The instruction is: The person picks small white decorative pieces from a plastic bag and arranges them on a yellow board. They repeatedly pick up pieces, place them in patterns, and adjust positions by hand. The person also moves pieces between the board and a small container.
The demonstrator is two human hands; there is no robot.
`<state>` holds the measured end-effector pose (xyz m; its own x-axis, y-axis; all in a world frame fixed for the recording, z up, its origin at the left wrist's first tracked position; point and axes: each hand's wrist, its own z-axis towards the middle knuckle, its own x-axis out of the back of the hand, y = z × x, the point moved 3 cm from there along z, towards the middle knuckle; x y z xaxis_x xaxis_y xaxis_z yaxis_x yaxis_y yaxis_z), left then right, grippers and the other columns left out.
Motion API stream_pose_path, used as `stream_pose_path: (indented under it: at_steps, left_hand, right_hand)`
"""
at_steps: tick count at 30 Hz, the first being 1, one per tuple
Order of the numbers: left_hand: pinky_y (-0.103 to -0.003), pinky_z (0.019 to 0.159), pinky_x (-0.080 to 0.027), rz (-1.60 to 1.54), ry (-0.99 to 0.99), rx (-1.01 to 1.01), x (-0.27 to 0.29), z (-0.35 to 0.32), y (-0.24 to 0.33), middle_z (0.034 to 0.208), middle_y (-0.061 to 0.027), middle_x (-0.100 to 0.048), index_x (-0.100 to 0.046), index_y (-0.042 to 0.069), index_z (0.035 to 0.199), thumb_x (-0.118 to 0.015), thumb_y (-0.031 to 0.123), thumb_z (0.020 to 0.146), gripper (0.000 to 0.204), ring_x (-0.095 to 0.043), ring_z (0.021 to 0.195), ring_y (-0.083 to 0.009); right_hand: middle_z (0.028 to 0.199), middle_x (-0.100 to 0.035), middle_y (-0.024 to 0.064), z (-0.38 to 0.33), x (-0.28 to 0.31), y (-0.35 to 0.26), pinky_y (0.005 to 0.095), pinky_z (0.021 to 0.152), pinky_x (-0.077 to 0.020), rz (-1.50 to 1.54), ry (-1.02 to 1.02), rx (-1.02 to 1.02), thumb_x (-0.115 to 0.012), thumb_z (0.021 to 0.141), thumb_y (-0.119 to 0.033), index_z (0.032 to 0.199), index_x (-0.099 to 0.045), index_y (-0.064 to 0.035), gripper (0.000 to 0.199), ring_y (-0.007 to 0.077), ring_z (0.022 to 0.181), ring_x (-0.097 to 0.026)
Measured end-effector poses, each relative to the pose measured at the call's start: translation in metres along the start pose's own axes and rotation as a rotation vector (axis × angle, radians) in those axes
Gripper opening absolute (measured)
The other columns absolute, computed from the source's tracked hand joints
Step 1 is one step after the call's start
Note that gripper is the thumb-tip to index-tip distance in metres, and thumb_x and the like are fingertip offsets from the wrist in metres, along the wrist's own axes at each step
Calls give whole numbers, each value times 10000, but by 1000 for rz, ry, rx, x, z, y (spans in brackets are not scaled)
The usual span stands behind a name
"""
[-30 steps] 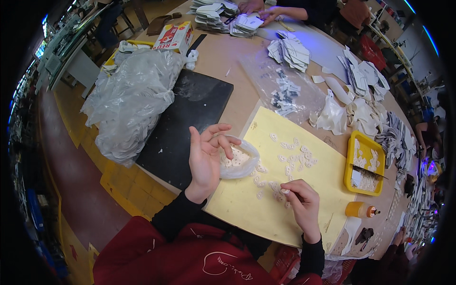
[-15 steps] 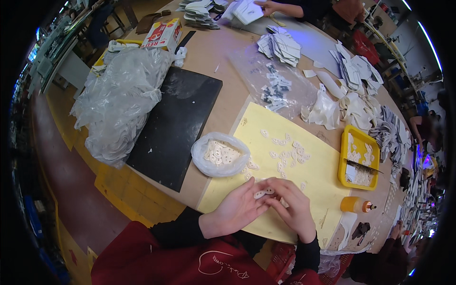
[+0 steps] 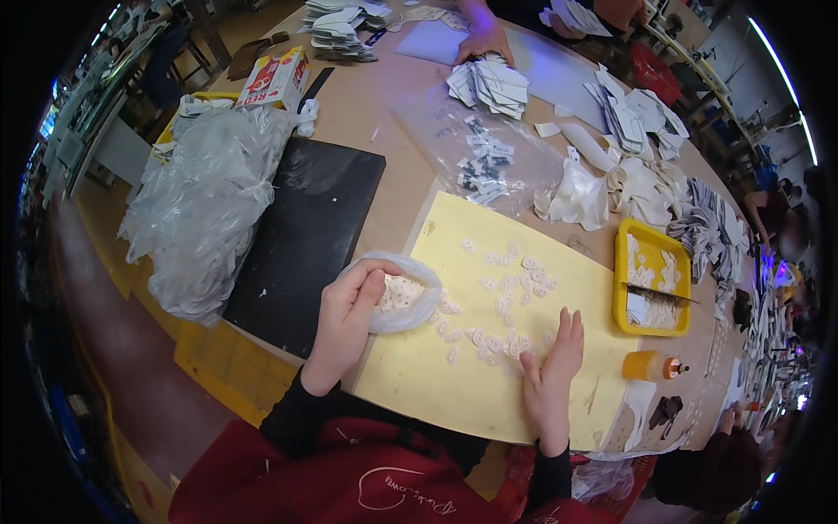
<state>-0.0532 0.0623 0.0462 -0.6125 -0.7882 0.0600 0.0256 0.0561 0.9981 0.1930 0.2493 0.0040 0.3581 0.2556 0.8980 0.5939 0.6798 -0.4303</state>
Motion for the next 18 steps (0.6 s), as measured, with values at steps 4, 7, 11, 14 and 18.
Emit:
stream_pose_path:
  at_steps: [4,7,11,14,18]
  left_hand:
    - [-387,921,-450,530,-115,-250,0,5,-8,985,-117,-621,-689,19,1028,-589,146,1004,163,-611,992,-282]
    - [-442,976,-450,741,-166,-345,-2,0,-8,1047,-111,-660,-700,13,974,-628,116,962,126,-625,1048,-322]
    - [-464,1031,-430,748,-135,-458,-2,-6,3,1121,-98,-689,-708,14,943,-642,100,946,108,-627,1087,-336]
    - [-429,1021,-450,691,-137,-504,7,-11,17,1129,-111,-693,-719,19,956,-655,110,934,113,-643,1085,-327]
    - [-385,971,-485,263,-84,-352,22,-32,20,1064,-151,-700,-716,-11,952,-604,135,993,188,-669,1020,-274]
  right_hand:
    - [1613,-251,312,-14,-9,-7,585,1203,-218,29,-15,105,-757,894,-409,1555,-370,-53,845,510,1485,-238]
    - [1608,-289,285,-1,-11,-27,561,1188,-282,29,-116,250,-763,883,-433,1540,-404,-68,833,490,1464,-304]
    - [1507,-432,227,18,-13,-46,481,1098,-419,127,-192,454,-766,897,-298,1412,-548,-66,605,421,1361,-452]
    - [1338,-547,185,29,-15,-49,426,977,-500,198,-197,562,-763,897,-176,1271,-637,-42,417,369,1210,-554]
    - [1075,-601,156,38,-20,-49,403,834,-539,213,-173,640,-760,890,-114,1110,-665,-11,261,335,996,-619]
